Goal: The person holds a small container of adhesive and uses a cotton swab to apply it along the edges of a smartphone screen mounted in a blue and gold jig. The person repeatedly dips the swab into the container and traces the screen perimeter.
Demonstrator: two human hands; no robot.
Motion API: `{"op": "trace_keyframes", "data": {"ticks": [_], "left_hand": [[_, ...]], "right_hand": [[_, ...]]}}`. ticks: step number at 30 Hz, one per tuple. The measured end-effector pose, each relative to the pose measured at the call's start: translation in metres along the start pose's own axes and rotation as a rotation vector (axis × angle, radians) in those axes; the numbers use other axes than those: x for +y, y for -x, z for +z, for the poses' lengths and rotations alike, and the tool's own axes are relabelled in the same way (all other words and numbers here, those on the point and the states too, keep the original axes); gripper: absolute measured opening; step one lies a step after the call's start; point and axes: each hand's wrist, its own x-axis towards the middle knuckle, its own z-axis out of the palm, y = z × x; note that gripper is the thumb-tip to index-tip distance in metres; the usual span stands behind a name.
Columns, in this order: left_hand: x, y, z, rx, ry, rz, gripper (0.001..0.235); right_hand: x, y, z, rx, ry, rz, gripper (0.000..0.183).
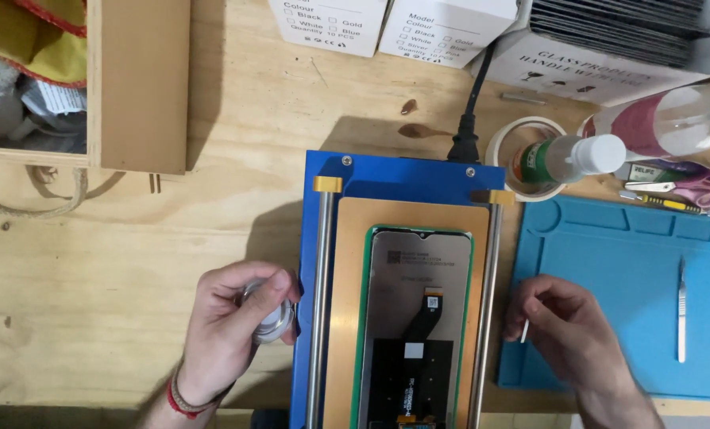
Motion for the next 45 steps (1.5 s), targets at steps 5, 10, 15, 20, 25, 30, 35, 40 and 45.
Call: {"op": "trace_keyframes", "data": {"ticks": [5,10,15,20,25,30,35,40,45], "left_hand": [[0.001,0.001,0.001,0.065,-0.056,-0.026,0.023],[-0.003,0.006,-0.005,0.076,-0.053,-0.025,0.021],[-0.009,0.015,-0.011,0.113,-0.045,-0.04,0.023],[-0.014,0.027,-0.019,0.135,0.004,-0.05,0.027],[-0.02,0.039,-0.031,0.187,0.02,-0.065,0.027],[-0.029,0.047,-0.041,0.239,0.073,-0.046,0.024],[-0.027,0.041,-0.039,0.221,0.098,-0.049,0.022],[-0.027,0.034,-0.035,0.212,0.103,-0.015,0.018],[-0.022,0.022,-0.026,0.146,0.129,0.017,0.016]], "right_hand": [[-0.001,0.0,-0.003,-0.015,-0.014,0.001,0.015],[-0.01,-0.005,0.006,-0.059,0.01,-0.026,0.014],[-0.022,-0.013,0.015,-0.114,0.087,-0.049,0.015],[-0.033,-0.024,0.033,-0.196,0.09,-0.094,0.016],[-0.037,-0.029,0.041,-0.196,0.129,-0.118,0.015],[-0.049,-0.034,0.059,-0.268,0.137,-0.146,0.017],[-0.034,-0.035,0.047,-0.241,0.131,-0.136,0.017],[-0.035,-0.03,0.052,-0.251,0.074,-0.143,0.019],[-0.026,-0.024,0.045,-0.215,0.05,-0.104,0.02]]}}
